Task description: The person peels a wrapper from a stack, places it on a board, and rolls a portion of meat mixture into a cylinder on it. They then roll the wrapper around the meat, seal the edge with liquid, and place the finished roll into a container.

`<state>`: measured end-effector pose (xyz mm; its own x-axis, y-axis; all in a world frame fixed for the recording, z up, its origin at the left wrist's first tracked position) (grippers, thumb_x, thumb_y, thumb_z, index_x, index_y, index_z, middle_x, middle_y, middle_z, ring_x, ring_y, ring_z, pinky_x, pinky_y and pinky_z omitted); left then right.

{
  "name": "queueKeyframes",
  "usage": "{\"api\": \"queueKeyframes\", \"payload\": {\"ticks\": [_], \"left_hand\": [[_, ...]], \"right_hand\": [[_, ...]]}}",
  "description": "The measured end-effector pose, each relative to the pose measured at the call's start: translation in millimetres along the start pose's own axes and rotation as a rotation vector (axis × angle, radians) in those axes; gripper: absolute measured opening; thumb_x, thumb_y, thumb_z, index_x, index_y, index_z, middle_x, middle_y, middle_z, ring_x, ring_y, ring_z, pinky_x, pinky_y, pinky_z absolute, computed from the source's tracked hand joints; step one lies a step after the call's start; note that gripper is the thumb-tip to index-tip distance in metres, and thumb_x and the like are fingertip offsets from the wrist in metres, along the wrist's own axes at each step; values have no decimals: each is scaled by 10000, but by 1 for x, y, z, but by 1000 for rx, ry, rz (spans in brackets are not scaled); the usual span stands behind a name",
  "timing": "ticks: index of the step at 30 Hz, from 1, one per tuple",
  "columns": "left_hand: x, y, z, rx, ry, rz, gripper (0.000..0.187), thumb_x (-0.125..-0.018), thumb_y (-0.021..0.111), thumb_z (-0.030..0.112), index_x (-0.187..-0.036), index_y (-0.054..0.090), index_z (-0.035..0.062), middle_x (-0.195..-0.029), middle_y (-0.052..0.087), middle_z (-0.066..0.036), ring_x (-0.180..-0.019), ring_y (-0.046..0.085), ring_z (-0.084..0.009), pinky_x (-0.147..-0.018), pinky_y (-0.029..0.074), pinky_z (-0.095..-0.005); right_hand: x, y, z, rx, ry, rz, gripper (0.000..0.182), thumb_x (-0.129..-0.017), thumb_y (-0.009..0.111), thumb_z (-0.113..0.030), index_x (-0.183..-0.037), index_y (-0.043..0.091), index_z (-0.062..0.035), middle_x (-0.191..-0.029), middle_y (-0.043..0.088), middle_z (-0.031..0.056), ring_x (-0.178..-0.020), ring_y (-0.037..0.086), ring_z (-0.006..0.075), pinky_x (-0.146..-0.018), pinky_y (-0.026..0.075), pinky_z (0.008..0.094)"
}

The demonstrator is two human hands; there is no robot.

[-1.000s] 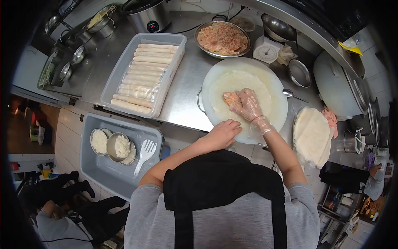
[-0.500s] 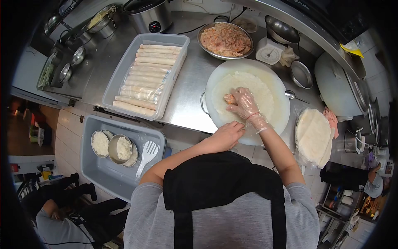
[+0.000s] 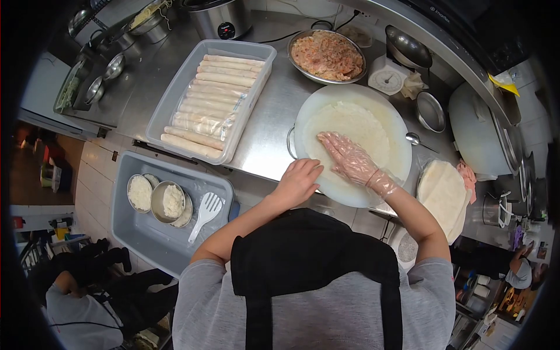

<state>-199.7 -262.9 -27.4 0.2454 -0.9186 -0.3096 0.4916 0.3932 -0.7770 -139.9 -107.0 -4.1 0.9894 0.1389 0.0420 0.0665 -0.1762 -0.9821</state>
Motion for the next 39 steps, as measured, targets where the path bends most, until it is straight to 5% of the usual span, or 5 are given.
{"api": "queueKeyframes", "payload": {"ticks": [5, 7, 10, 19, 39], "left_hand": [[0, 0, 3, -48, 5, -32, 508, -731, 668, 146, -1199, 513, 28, -1228, 486, -114, -1144, 443, -288, -953, 346, -403], [1, 0, 4, -58, 0, -48, 509, -730, 668, 143, -1201, 511, 29, -1232, 486, -113, -1148, 442, -284, -955, 342, -402], [2, 2, 5, -73, -11, -53, 514, -728, 668, 139, -1204, 508, 31, -1240, 484, -112, -1154, 442, -278, -956, 337, -400], [2, 0, 5, -83, -3, -51, 520, -715, 670, 125, -1200, 506, 31, -1242, 486, -116, -1152, 447, -279, -941, 344, -401], [-29, -21, -42, 52, -89, 13, 520, -730, 673, 175, -1206, 509, 48, -1227, 499, -134, -1151, 452, -292, -946, 358, -411]], "right_hand": [[-16, 9, 8, -28, -38, 64, 741, -782, 643, -199, -1407, 278, -42, -1439, 306, 169, -1347, 275, 313, -1103, 247, 402], [-18, 7, 26, -545, -63, 90, 605, -755, 663, -228, -1304, 466, -64, -1337, 432, 161, -1250, 402, 317, -1032, 345, 397], [-20, -18, 28, -456, 280, 339, 463, -721, 680, -232, -1143, 592, -63, -1113, 545, 156, -1069, 513, 318, -918, 415, 401], [-36, 11, 28, -229, 415, 303, 285, -653, 716, -264, -839, 670, -53, -860, 565, 104, -911, 537, 292, -788, 440, 403], [-14, 0, 26, -192, 343, 433, 386, -638, 735, -239, -970, 648, -61, -915, 567, 126, -940, 537, 318, -824, 442, 408]]}}
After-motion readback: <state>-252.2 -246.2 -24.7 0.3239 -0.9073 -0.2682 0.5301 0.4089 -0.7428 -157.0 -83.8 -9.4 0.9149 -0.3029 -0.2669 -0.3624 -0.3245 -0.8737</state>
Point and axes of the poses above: each hand's wrist, its own x-axis away from the middle knuckle, its own y-axis out of the palm, z = x × y, the point moved 4 cm from there along -x, towards the middle knuckle
